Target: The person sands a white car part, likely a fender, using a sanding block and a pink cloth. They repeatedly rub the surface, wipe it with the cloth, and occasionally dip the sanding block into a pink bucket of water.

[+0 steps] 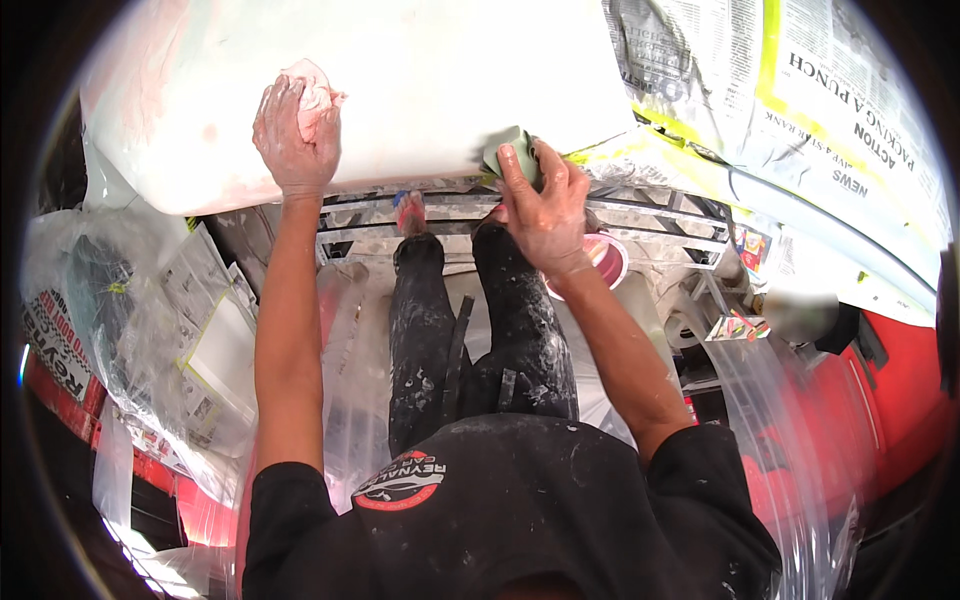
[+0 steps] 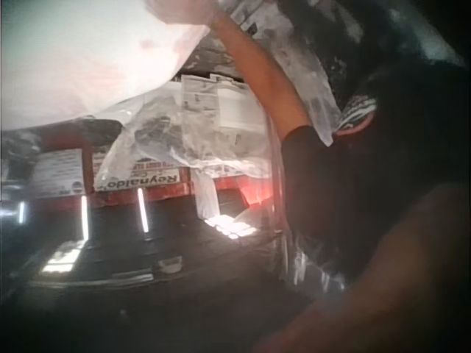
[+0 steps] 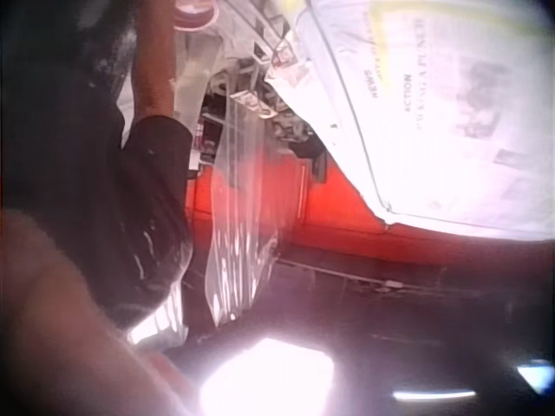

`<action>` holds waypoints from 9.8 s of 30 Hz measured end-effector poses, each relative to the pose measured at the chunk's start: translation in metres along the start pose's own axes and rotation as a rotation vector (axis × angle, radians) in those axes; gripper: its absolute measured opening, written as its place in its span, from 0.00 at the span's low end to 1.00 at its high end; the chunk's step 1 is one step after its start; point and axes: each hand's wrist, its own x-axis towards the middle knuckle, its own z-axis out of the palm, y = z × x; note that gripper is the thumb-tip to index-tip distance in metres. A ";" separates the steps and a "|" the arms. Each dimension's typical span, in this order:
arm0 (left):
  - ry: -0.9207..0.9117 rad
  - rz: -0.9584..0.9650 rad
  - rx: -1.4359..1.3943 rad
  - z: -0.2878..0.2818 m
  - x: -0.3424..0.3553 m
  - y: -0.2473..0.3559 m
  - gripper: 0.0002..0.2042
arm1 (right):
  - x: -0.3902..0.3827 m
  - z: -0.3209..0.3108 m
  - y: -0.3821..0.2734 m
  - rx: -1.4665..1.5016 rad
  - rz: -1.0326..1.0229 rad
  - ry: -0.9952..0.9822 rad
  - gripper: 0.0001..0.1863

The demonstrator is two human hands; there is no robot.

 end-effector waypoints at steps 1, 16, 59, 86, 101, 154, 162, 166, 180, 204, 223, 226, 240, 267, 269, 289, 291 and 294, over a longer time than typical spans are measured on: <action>0.000 0.008 -0.014 0.000 -0.001 -0.003 0.24 | 0.002 -0.002 0.014 -0.008 -0.045 -0.025 0.30; -0.043 -0.014 0.032 0.004 -0.005 -0.002 0.26 | -0.013 0.018 -0.005 0.004 0.129 0.119 0.31; -0.010 0.100 -0.011 0.007 -0.004 0.000 0.20 | 0.031 0.014 0.001 -0.297 0.617 0.384 0.27; -0.034 0.088 -0.134 0.010 -0.003 0.003 0.18 | -0.022 0.103 -0.086 -0.081 0.696 0.560 0.26; 0.042 0.147 -0.063 0.010 -0.007 -0.006 0.17 | -0.010 0.082 -0.053 -0.047 0.707 0.545 0.29; -0.013 0.100 0.013 0.004 -0.006 0.001 0.18 | 0.022 0.024 -0.011 -0.352 0.545 0.359 0.25; -0.013 0.088 0.011 0.004 -0.007 0.001 0.19 | 0.045 0.016 0.030 -0.465 0.385 0.481 0.23; -0.059 0.090 -0.036 0.010 -0.010 -0.009 0.21 | -0.009 0.083 -0.087 -0.062 0.603 0.376 0.27; 0.015 0.137 -0.145 0.010 0.003 0.003 0.16 | -0.032 0.125 -0.100 0.085 0.662 0.596 0.29; 0.017 0.139 -0.092 -0.001 0.002 0.004 0.15 | 0.024 0.024 0.011 -0.220 0.397 0.407 0.25; 0.121 -0.104 0.069 0.014 -0.013 0.007 0.23 | 0.087 0.059 -0.069 0.060 -0.508 -0.221 0.33; 0.112 -0.135 0.054 0.010 -0.018 0.000 0.23 | 0.087 0.047 -0.066 0.069 -0.540 -0.325 0.32; 0.110 -0.211 0.025 -0.007 -0.030 -0.082 0.11 | 0.134 0.044 -0.076 0.029 -0.638 -0.422 0.32; 0.360 -0.452 0.281 -0.088 -0.087 -0.250 0.11 | 0.258 0.183 -0.238 -0.111 -0.894 -0.273 0.27; 0.338 -0.438 0.183 -0.097 -0.088 -0.245 0.11 | 0.234 0.162 -0.214 -0.076 -0.850 -0.340 0.26; 0.350 -0.511 0.240 -0.084 -0.092 -0.251 0.14 | 0.284 0.201 -0.266 -0.155 -0.975 -0.282 0.27; 0.297 -0.478 0.271 -0.091 -0.091 -0.253 0.15 | 0.270 0.195 -0.259 -0.111 -0.912 -0.298 0.27; 0.347 -0.525 0.135 -0.099 -0.088 -0.246 0.15 | 0.194 0.161 -0.219 -0.006 -0.899 -0.444 0.28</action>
